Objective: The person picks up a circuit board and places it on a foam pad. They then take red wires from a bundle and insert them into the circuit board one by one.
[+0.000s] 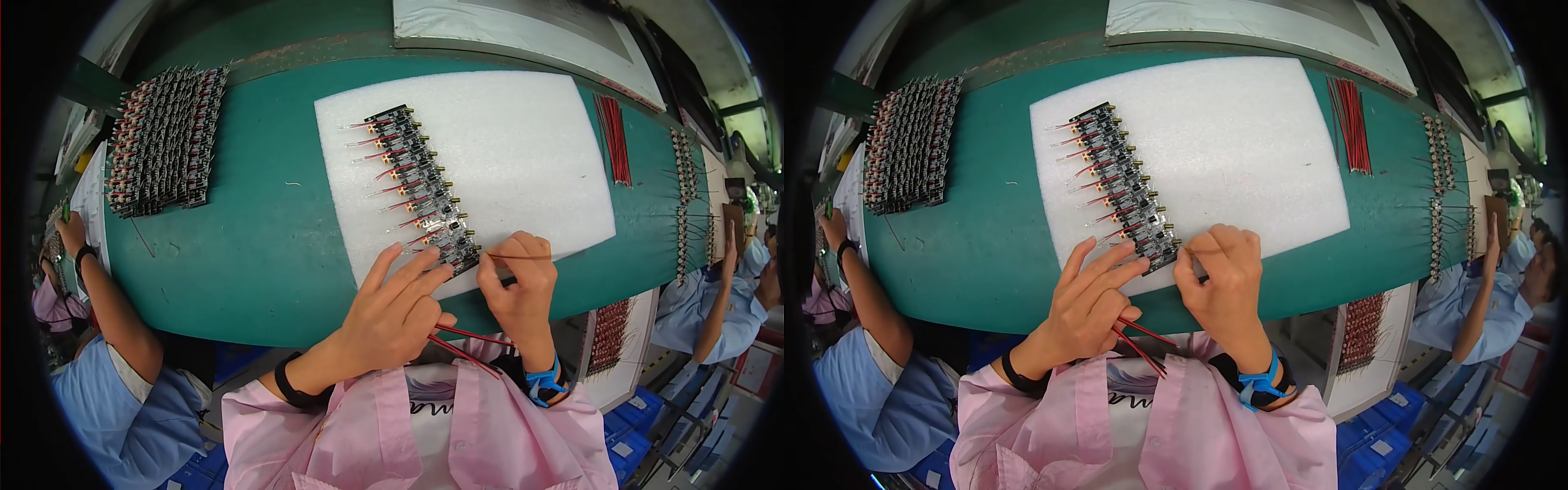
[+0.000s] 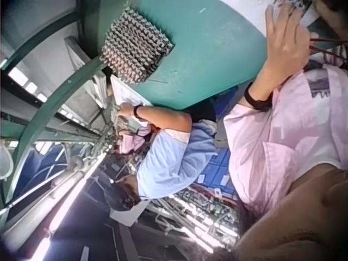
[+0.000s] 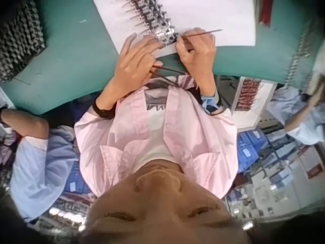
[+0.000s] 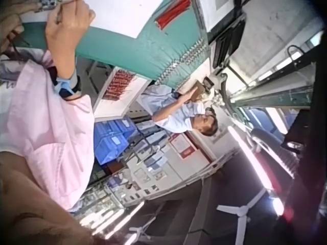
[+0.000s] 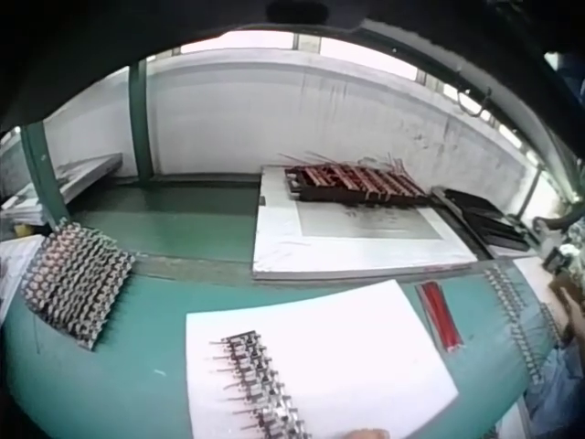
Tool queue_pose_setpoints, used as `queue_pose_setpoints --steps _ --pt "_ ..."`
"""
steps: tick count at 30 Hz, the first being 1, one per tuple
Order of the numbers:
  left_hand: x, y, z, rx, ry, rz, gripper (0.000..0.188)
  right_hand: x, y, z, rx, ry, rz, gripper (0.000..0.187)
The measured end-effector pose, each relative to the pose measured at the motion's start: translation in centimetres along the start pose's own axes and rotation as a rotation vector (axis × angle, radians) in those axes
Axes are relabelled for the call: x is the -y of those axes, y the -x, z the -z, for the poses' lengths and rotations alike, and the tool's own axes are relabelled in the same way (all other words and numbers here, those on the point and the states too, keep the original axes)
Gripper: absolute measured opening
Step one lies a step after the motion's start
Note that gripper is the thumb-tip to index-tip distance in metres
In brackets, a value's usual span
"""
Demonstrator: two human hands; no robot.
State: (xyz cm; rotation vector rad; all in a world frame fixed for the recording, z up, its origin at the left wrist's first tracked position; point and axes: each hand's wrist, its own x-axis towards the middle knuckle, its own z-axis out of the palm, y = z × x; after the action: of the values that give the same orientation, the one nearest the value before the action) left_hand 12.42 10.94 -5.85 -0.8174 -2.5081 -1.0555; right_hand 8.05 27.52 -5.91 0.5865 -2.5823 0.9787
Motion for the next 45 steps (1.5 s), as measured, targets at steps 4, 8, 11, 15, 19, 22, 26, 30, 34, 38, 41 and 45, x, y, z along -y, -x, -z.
queue_pose_setpoints --steps 4,8,11,15,19,22,26,30,34,38,41,45 --pt "0.2 -0.3 0.6 -0.06 0.056 -0.01 0.022 0.1 -0.2 0.1 0.009 0.007 0.061 0.014" --pt "0.0 0.0 2.2 -0.268 0.512 0.164 0.027 -0.1 0.2 0.5 0.008 0.02 0.15 0.014" --pt "-0.2 -1.4 4.8 -0.24 0.743 0.54 0.032 0.4 0.0 0.7 0.054 0.035 0.184 0.014" --pt "1.1 -5.0 6.2 -0.227 1.111 0.806 0.029 0.4 -0.3 1.5 0.106 0.041 0.224 0.012" --pt "3.6 -7.5 4.9 -0.092 1.405 0.798 0.025 0.0 -1.3 2.9 0.179 -0.06 0.089 0.008" --pt "3.6 -9.4 2.4 -0.108 1.463 0.792 0.028 0.5 -3.3 3.4 0.221 -0.22 -0.096 0.004" --pt "3.3 -10.8 0.0 0.024 1.449 0.756 0.034 0.6 -5.9 2.5 0.254 -0.515 -0.35 0.007" --pt "3.5 -10.9 0.0 0.116 1.463 0.691 0.037 0.2 -6.4 2.0 0.322 -0.695 -0.459 0.011" --pt "3.6 -10.8 -0.2 -0.054 1.37 0.729 0.035 -0.3 -6.7 2.3 0.37 -0.807 -0.562 0.012" --pt "4.5 -10.4 0.6 -0.133 1.295 0.737 0.03 -0.3 -6.7 2.1 0.319 -0.982 -0.604 0.013" --pt "4.8 -9.8 1.9 -0.114 1.272 0.751 0.026 -0.1 -6.6 2.0 0.252 -1.083 -0.662 0.013" --pt "4.9 -9.6 4.8 -0.226 1.262 0.748 0.022 -0.6 -6.1 2.3 0.232 -1.078 -0.628 0.012"
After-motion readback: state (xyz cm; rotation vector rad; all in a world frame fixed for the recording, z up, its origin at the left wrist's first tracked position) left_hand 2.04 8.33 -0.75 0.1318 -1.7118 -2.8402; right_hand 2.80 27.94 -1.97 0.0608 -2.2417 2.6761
